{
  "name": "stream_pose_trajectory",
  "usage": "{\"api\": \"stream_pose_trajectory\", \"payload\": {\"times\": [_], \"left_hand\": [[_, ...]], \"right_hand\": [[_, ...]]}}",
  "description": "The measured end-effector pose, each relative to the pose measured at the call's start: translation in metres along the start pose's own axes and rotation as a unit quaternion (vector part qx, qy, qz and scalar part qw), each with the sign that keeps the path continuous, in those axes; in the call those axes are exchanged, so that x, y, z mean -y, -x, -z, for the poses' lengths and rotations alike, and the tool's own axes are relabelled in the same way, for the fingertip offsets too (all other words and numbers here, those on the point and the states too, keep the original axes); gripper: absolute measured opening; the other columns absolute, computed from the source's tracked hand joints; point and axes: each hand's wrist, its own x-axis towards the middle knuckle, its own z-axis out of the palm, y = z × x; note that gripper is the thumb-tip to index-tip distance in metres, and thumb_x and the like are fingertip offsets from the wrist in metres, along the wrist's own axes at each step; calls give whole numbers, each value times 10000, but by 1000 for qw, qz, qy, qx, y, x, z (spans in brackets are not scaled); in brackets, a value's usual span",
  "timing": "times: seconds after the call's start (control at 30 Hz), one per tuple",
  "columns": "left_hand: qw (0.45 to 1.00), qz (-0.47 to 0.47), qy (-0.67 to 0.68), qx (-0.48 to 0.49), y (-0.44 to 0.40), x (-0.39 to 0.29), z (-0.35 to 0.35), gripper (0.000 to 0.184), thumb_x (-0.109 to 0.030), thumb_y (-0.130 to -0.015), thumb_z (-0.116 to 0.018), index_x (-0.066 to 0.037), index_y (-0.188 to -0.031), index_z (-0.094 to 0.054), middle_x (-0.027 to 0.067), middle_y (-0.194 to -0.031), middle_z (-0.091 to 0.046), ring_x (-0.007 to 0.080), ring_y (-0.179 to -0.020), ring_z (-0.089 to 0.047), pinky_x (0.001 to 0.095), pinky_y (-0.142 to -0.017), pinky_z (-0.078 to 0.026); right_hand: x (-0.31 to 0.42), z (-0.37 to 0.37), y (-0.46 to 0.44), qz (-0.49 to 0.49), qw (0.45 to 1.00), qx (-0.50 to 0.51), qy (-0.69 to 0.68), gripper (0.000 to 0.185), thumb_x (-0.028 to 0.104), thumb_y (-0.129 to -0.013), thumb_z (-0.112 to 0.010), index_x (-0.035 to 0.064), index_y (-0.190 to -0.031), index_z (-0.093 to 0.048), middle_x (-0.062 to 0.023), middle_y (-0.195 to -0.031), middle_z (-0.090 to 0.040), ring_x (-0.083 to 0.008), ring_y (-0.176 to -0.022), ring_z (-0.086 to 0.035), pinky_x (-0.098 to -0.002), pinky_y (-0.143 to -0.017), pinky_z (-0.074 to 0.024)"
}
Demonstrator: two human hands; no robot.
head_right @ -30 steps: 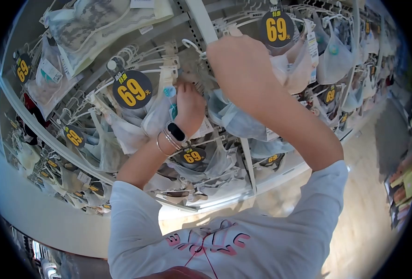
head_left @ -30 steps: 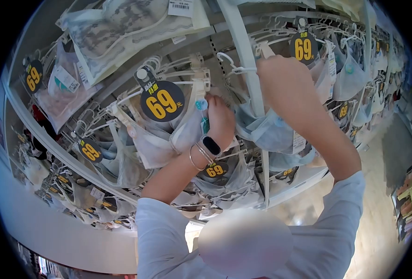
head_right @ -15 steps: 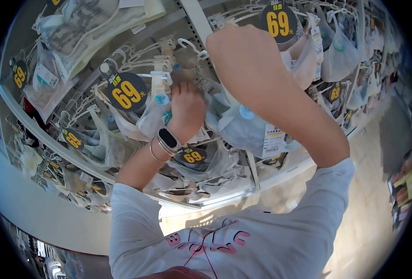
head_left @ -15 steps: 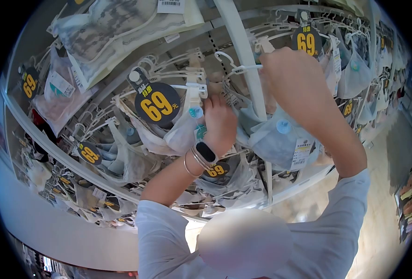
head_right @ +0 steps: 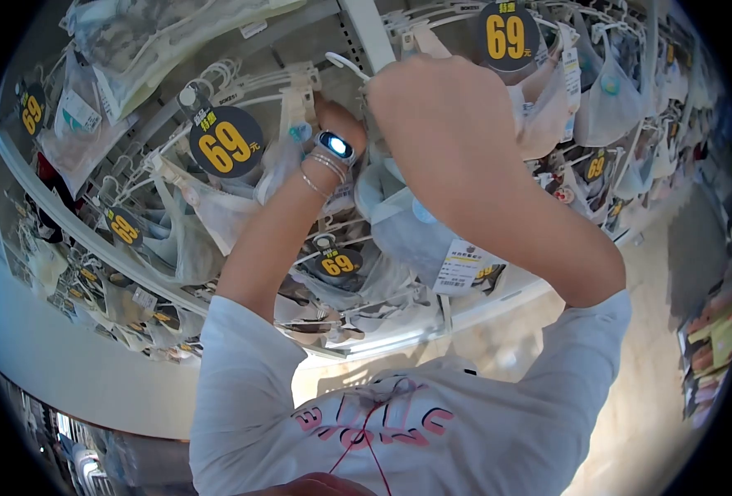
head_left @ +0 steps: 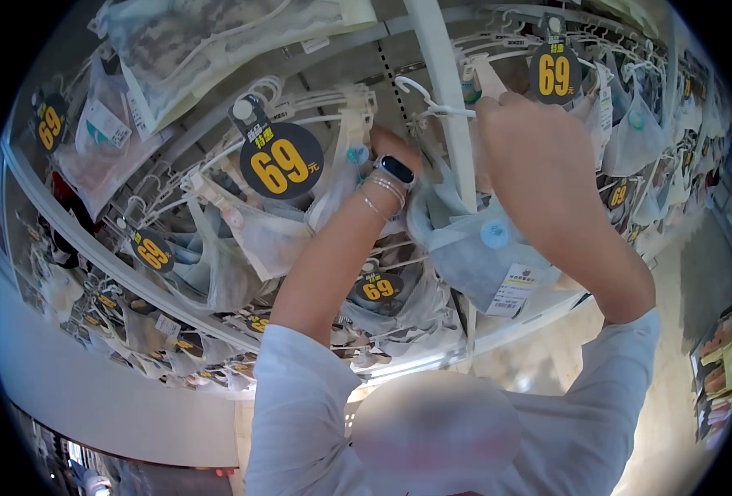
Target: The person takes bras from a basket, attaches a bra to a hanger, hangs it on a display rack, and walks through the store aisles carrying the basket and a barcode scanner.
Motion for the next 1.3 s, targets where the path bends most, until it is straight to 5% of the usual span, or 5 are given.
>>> {"api": "stream_pose_trajectory", "payload": {"times": [0.33, 0.57, 0.67, 1.07, 1.3], "left_hand": [[998, 55, -27, -26, 7, -3, -25, 600, -459, -981, -214, -7, -1294, -456, 144, -1342, -456, 291, -1258, -375, 478, -1018, -239], [1000, -18, -17, -17, 36, 12, -6, 308, -382, -876, -488, -195, -1034, -676, 39, -1012, -676, 264, -925, -631, 548, -901, -285], [999, 4, -49, -9, 41, 13, -3, 282, -399, -826, -549, -218, -979, -702, 6, -940, -697, 267, -814, -659, 533, -878, -301], [998, -38, -59, 5, 58, 22, 5, 421, -526, -733, -666, -223, -1024, -694, 18, -1071, -661, 237, -992, -617, 503, -913, -348], [994, -78, -65, 31, 69, 25, 9, 416, -490, -775, -648, -213, -1083, -675, 6, -1166, -622, 250, -1070, -578, 552, -931, -319]], "right_hand": [[-2, -32, -16, 43, 993, -89, -61, 32, 46, -647, -619, 35, -666, -597, -131, -689, -607, -297, -664, -636, -370, -566, -502], [-2, -45, -34, 50, 997, -40, -36, 188, 24, -653, -619, 23, -840, -634, -148, -831, -636, -301, -832, -641, -374, -708, -512], [3, -64, -53, 54, 994, -97, -23, 61, 94, -720, -628, 49, -714, -669, -100, -693, -655, -208, -708, -665, -306, -605, -519], [20, -116, -104, 97, 969, -210, -83, 64, 111, -665, -623, 79, -664, -679, -129, -671, -645, -240, -670, -658, -351, -591, -525], [32, -119, -139, -10, 981, -49, -187, 122, 122, -709, -653, 15, -749, -695, -172, -751, -664, -298, -775, -675, -387, -654, -546]]}}
